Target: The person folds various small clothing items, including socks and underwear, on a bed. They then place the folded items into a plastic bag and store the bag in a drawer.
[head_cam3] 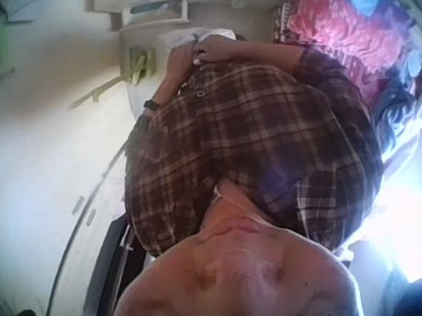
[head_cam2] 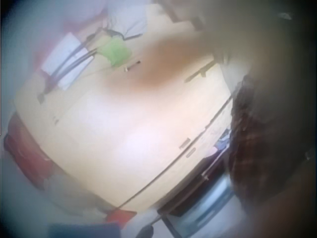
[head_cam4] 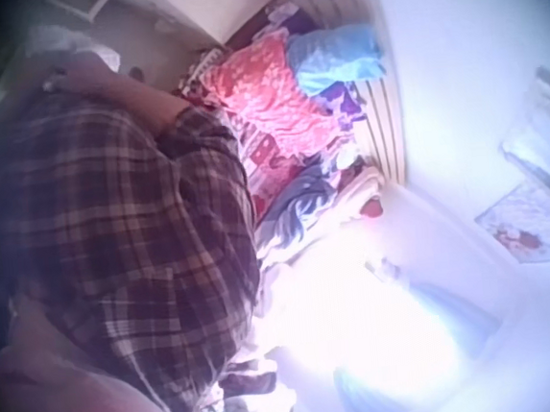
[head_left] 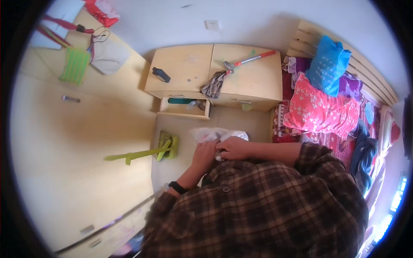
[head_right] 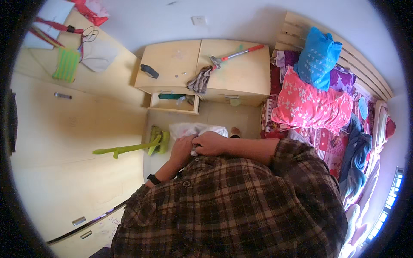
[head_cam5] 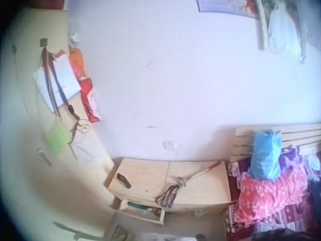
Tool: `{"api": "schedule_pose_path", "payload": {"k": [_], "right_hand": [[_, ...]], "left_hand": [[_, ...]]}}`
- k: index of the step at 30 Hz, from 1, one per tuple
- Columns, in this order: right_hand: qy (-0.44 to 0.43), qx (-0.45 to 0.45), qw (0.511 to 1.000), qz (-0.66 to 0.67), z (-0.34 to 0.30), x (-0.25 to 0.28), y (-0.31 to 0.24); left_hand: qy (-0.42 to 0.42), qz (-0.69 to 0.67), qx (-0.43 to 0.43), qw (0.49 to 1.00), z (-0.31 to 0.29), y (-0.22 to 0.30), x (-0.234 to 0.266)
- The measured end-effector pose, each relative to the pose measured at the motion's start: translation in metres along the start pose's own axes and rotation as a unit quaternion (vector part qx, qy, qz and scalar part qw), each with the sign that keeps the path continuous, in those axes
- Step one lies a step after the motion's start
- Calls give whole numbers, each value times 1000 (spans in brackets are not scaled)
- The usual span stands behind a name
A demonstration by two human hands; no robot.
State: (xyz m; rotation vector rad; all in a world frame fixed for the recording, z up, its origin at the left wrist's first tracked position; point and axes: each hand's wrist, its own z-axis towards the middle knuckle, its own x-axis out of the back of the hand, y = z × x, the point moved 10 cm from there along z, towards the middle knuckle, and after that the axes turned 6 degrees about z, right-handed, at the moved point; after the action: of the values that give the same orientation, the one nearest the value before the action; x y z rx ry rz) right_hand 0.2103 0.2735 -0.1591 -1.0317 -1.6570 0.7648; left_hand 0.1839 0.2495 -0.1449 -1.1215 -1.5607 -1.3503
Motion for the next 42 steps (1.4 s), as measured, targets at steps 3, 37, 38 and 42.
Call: {"api": "schedule_pose_path", "payload": {"k": [3, 37, 38, 42], "right_hand": [[-7, 8, 1000, -5, 13, 22, 22], [185, -358, 901, -161, 158, -26, 636], [165, -368, 897, -180, 166, -28, 654], [70, -405, 885, -217, 181, -38, 709]], "left_hand": [[-131, 13, 59, 990, 26, -18, -50], [-257, -222, 404, 849, -124, -187, -470], [-235, -231, 406, 852, -124, -189, -470], [-221, -256, 385, 859, -133, -188, -475]]}}
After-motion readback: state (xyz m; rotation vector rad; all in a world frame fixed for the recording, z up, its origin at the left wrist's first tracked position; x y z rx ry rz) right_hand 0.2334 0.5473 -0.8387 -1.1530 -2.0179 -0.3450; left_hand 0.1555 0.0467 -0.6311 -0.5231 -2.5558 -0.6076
